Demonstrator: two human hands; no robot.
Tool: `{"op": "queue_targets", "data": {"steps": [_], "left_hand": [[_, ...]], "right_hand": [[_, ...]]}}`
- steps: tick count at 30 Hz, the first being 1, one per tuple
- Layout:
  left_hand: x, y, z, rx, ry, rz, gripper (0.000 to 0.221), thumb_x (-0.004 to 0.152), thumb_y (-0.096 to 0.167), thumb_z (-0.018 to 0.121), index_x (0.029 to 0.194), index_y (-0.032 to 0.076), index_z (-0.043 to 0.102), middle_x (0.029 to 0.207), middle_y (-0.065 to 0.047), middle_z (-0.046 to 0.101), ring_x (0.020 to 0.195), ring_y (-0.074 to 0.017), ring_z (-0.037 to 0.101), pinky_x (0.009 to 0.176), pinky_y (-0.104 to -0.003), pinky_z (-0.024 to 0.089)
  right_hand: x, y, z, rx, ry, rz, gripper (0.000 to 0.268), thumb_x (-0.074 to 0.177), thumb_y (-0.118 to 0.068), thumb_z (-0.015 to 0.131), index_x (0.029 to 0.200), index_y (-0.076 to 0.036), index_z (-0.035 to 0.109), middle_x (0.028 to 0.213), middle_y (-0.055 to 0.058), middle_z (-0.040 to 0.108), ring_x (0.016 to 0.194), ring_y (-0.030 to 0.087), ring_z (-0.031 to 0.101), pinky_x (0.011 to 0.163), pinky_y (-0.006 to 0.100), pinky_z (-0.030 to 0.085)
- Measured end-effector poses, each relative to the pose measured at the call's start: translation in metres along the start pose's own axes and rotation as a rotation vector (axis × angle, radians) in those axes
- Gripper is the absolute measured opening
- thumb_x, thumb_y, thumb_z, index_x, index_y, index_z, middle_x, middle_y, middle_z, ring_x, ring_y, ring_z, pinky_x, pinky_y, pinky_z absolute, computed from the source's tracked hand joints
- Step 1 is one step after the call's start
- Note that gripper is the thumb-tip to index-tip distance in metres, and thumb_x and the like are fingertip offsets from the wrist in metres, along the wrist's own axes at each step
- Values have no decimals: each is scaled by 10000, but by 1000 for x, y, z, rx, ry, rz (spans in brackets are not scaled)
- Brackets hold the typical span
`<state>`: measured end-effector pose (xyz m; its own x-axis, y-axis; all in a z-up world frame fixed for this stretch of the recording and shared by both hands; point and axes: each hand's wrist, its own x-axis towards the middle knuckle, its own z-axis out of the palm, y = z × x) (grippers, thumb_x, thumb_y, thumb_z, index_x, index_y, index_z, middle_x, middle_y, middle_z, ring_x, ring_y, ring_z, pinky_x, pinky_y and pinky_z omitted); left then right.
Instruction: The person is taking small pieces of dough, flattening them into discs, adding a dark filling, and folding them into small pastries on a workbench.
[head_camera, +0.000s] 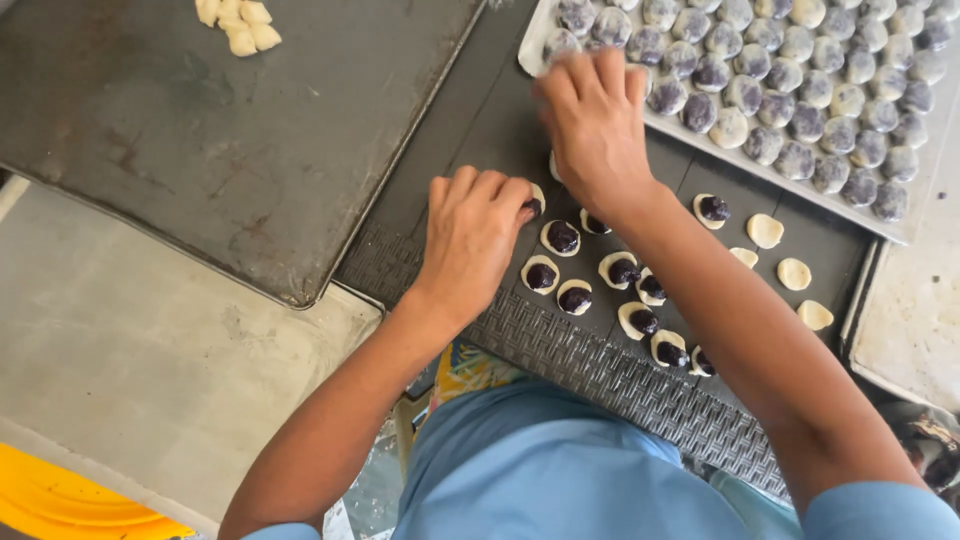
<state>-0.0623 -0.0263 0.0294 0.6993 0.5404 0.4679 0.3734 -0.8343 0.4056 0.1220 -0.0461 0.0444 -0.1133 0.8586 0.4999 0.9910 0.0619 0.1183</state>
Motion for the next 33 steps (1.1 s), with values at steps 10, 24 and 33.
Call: {"op": "queue_targets", "data": {"steps": [10,24,33], "left_hand": [[4,-4,6,84,-101,-59,595,749,306,789,1246,141,506,880,-36,515,879,-251,479,732,-412,363],[-4,-11,8,194,69,224,339,834,195,704,1091,73,519,711,-28,498,772,-215,511,740,-371,397],[29,-3,-35,-589,-336,-512,202,863,362,664,991,239,758,699,-28,727,748,-263,721,666,-347,541]], "right_hand": [[-47,-20,-5,592,-125,113,117,937,-191,664,849,-118,637,832,49,572,833,303,499,734,397,395],[-51,-35,-26,621,26,86,143,807,-89,805,875,-58,683,776,68,662,763,270,572,735,344,474],[-31,-36,-61,522,184,-126,379,807,-177,829,1043,75,673,911,182,622,853,357,579,805,417,526]]}}
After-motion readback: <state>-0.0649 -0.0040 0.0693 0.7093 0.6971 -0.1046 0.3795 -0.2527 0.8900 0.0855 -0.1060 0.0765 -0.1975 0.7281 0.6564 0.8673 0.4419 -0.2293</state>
